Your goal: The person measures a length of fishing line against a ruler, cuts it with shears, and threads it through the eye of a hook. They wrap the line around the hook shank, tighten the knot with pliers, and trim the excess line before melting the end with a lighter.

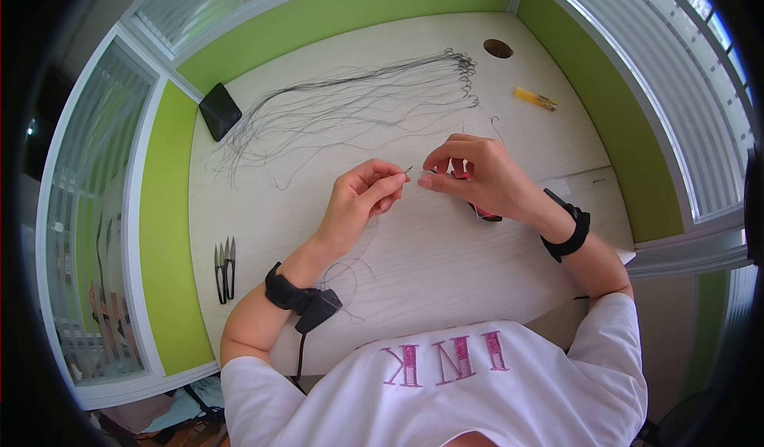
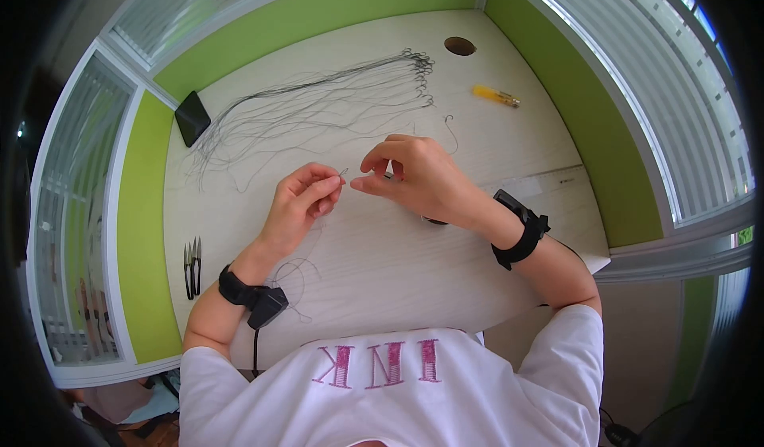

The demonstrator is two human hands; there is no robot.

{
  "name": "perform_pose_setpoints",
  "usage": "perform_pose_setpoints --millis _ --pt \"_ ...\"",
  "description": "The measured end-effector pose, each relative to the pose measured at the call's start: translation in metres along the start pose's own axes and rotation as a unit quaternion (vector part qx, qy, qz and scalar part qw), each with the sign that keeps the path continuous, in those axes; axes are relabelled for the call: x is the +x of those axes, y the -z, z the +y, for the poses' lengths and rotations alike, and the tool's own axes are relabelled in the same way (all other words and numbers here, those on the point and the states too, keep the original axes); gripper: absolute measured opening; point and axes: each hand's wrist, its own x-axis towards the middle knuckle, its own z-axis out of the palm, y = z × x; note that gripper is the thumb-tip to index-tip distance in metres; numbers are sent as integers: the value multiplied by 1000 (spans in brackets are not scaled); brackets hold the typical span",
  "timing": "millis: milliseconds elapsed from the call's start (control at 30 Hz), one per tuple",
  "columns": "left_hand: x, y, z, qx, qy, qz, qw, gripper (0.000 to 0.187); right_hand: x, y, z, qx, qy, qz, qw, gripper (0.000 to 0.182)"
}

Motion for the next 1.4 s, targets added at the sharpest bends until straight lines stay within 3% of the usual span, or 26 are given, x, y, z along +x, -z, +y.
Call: perform_pose_setpoints --millis 133,333,667,867,1067,1133,1200,1267,1400 --pt "-1 0 -2 -17 -42 16 999 11 -2 -6 -10 76 -103 5 992 19" --pt "-5 -6 -1 10 -43 -6 999 9 -5 -15 -8 120 -56 51 990 15" --pt "-7 -7 3 60 -49 3 997 11 -6 -23 -11 127 -60 75 987 11" --pt "-7 7 27 77 -62 -7 995 21 -2 -3 4 102 1 177 979 11" --pt "-2 27 55 147 -247 28 957 30 -2 34 19 139 -10 275 951 11" --pt "-8 36 67 127 -215 -6 968 30 0 43 23 151 12 337 929 11" --pt "-15 53 82 106 -185 -43 976 30 1 49 34 141 11 333 932 13" --pt "-20 73 95 179 -77 -63 979 29 2 53 49 80 -62 293 951 16" --pt "-27 97 108 314 -95 47 943 19 6 53 71 59 -86 281 954 18"
